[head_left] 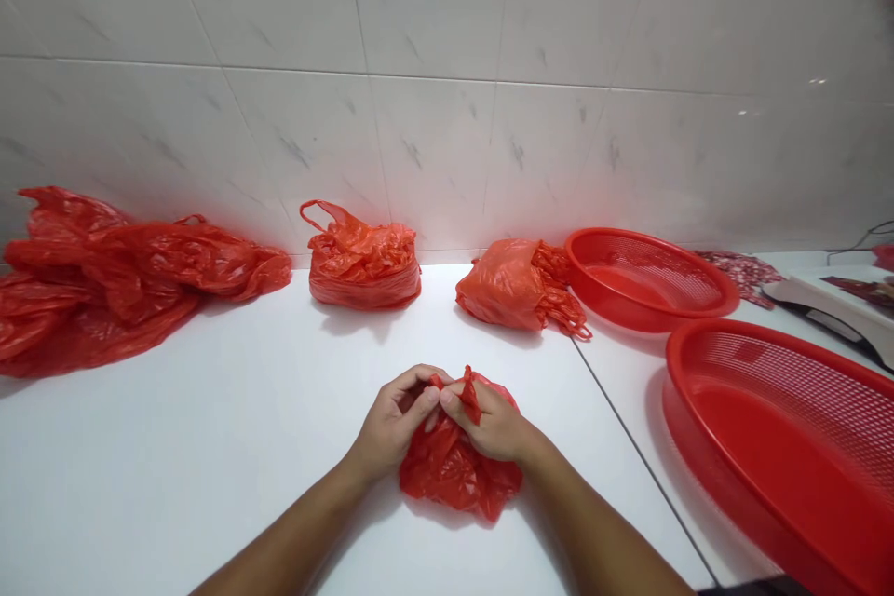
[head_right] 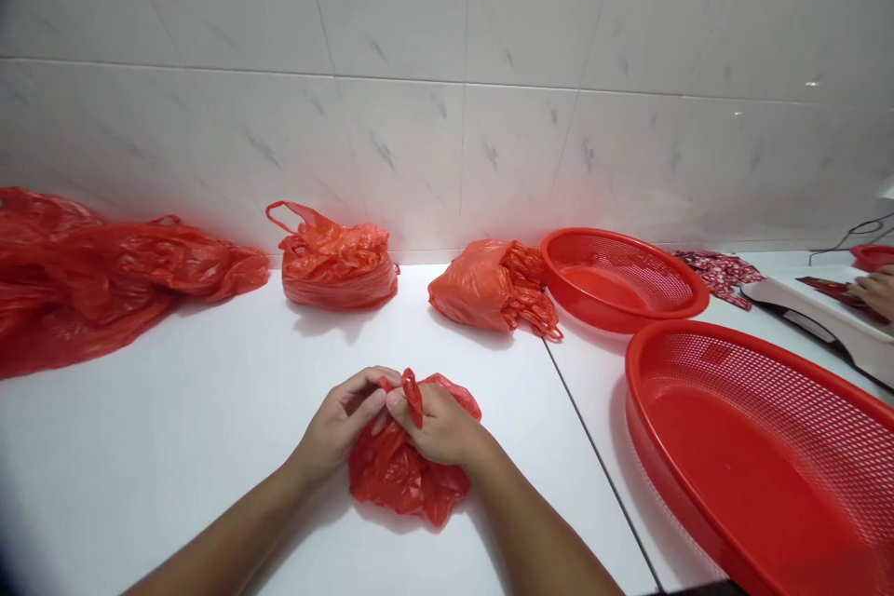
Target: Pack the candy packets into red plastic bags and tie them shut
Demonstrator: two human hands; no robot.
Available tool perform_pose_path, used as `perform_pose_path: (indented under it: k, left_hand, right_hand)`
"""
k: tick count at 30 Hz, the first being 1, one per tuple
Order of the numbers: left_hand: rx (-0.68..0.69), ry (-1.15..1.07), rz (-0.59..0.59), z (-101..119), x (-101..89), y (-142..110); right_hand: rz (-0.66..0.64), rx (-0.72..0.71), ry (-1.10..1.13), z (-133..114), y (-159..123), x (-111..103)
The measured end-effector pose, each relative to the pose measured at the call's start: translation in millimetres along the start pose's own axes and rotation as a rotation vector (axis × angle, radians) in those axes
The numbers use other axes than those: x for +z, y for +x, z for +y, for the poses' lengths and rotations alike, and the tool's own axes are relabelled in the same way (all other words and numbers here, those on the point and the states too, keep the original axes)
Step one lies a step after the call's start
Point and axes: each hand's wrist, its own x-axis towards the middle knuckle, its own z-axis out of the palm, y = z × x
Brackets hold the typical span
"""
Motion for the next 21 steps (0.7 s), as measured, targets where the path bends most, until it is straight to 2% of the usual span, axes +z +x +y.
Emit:
perform_pose_path:
  k: [2,5,10,12,17,21]
  left_hand:
    - [0.013,0.005,0.075,-3,-4.8,2]
    - [0.069,-0.001,0.109,-4,-11.7,2]
    - [0.214,0.149,-0.096,0,-5.3,-7]
    - [0.233,0.199,-0.114,-2,2.2,-12]
    - [0.084,0.126,-0.068,-6,10.6,-15]
    - [-0.11,0.198,-0.048,1,2.9,-9]
  right_hand:
    - [-0.024,0.07,0.083,0,0,-1]
    - [0.056,0.177,0.261,0,2,-3]
    - [0.077,0.13,0.347,0,3,-8]
    - [0.083,0.108,0.338,1,3,-11]
    - [-0.001,0.088,0.384,3,1,-24]
    - [-0.043,-0.001,0.211,1,1,-33]
